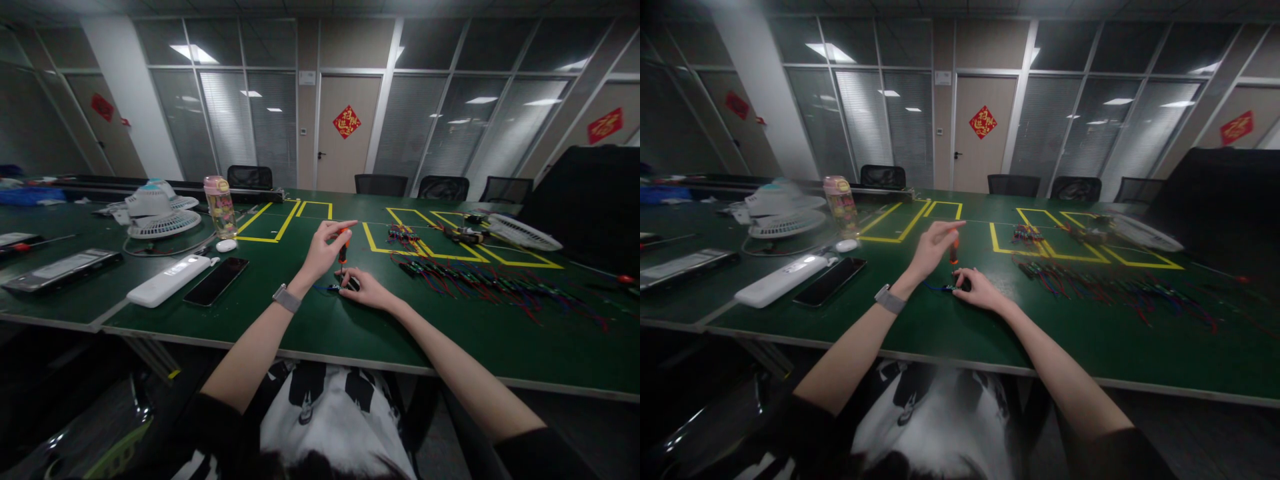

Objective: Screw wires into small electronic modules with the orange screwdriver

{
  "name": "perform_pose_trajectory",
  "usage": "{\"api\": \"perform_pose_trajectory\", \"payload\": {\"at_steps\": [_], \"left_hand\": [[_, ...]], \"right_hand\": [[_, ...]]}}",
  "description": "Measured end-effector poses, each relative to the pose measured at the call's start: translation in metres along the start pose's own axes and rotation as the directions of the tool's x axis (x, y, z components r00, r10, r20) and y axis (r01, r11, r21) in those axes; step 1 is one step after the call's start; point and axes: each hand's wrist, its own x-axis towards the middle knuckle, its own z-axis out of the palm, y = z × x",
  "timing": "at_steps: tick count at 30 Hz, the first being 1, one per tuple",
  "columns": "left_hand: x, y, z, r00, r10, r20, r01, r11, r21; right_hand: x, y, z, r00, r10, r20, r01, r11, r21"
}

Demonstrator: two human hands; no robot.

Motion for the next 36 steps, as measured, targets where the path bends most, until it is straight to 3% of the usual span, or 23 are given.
{"api": "perform_pose_trajectory", "payload": {"at_steps": [4,11,18,24,30,36], "left_hand": [[0.0015,-0.0020,0.0010,0.998,-0.037,0.042,0.040,0.997,-0.067],[0.0001,-0.0047,0.0020,0.999,0.007,-0.048,-0.007,1.000,0.014],[-0.0004,-0.0020,0.0019,0.999,-0.026,0.021,0.027,0.998,-0.062],[-0.0014,-0.0039,0.0028,0.997,0.034,-0.068,-0.032,0.999,0.042],[-0.0012,0.0002,0.0033,1.000,-0.015,0.012,0.015,0.999,-0.043],[-0.0018,-0.0013,0.0030,0.998,0.054,-0.046,-0.051,0.997,0.062]], "right_hand": [[0.0002,-0.0007,-0.0002,1.000,0.005,0.000,-0.005,1.000,0.003],[0.0005,-0.0009,0.0000,1.000,-0.003,0.004,0.003,1.000,-0.003],[0.0004,-0.0008,0.0000,1.000,-0.002,0.003,0.002,1.000,-0.006],[0.0006,0.0005,0.0006,1.000,0.002,0.001,-0.002,1.000,-0.003],[0.0004,0.0003,0.0005,1.000,0.005,-0.005,-0.005,1.000,0.000],[0.0004,-0.0005,0.0002,1.000,-0.001,-0.001,0.001,1.000,0.000]]}}
